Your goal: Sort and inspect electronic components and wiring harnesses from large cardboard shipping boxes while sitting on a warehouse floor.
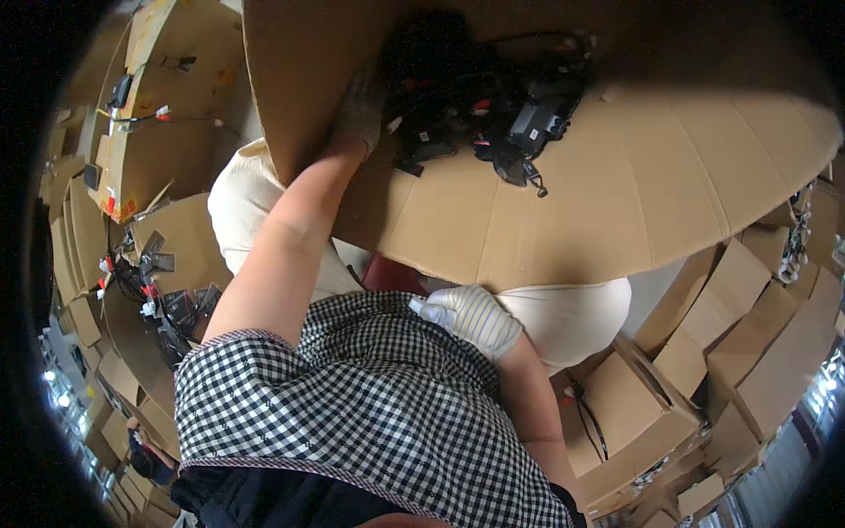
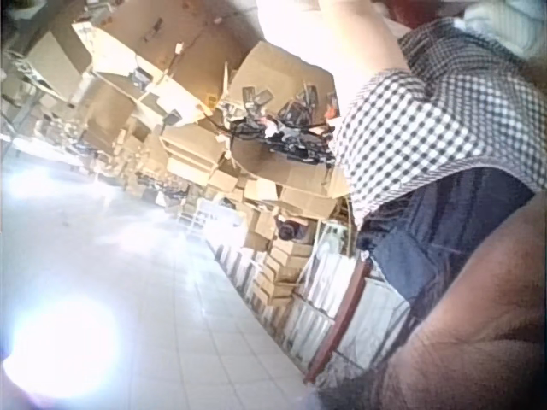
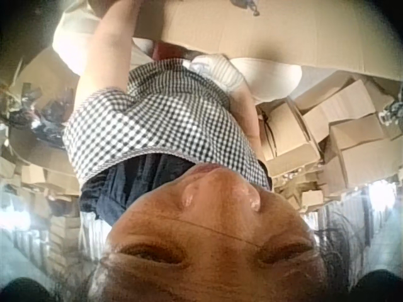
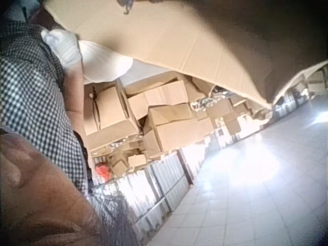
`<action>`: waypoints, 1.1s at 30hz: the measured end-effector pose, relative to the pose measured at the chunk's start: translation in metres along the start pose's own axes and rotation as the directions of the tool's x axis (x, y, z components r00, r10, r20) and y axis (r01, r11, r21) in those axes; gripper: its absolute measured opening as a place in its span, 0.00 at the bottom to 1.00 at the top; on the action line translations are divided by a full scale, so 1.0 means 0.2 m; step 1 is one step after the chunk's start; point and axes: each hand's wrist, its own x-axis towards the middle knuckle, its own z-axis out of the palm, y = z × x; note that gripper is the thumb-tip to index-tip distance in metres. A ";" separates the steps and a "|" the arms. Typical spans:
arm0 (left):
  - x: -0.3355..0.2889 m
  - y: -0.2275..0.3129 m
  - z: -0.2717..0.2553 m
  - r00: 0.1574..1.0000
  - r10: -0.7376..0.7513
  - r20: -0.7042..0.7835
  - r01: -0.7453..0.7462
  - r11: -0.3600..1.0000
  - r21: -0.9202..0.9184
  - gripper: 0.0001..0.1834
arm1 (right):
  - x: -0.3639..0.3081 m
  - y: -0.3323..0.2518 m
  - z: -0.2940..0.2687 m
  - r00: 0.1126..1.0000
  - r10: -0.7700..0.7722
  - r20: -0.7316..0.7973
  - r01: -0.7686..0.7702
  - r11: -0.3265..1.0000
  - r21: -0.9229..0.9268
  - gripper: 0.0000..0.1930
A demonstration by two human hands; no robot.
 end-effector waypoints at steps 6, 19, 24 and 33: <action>-0.26 0.14 -0.03 0.887 -0.433 0.163 0.432 0.649 -0.626 0.31 | 0.01 -0.07 0.03 0.987 -0.145 0.072 0.156 0.968 -0.195 0.16; -1.38 0.02 -1.01 0.978 0.208 0.014 -0.091 0.484 -0.870 0.17 | -0.03 0.02 -0.04 0.938 -0.342 0.051 0.321 0.805 -0.499 0.18; -1.44 -0.03 -0.98 0.872 0.489 0.026 -0.042 0.128 -0.991 0.16 | -0.05 0.04 -0.02 0.933 -0.360 -0.006 0.308 0.805 -0.508 0.19; -1.34 -0.03 -0.97 0.929 0.347 -0.128 -0.170 0.093 -0.981 0.27 | -0.19 -0.04 0.00 0.910 -0.281 -0.306 0.278 0.959 -0.053 0.22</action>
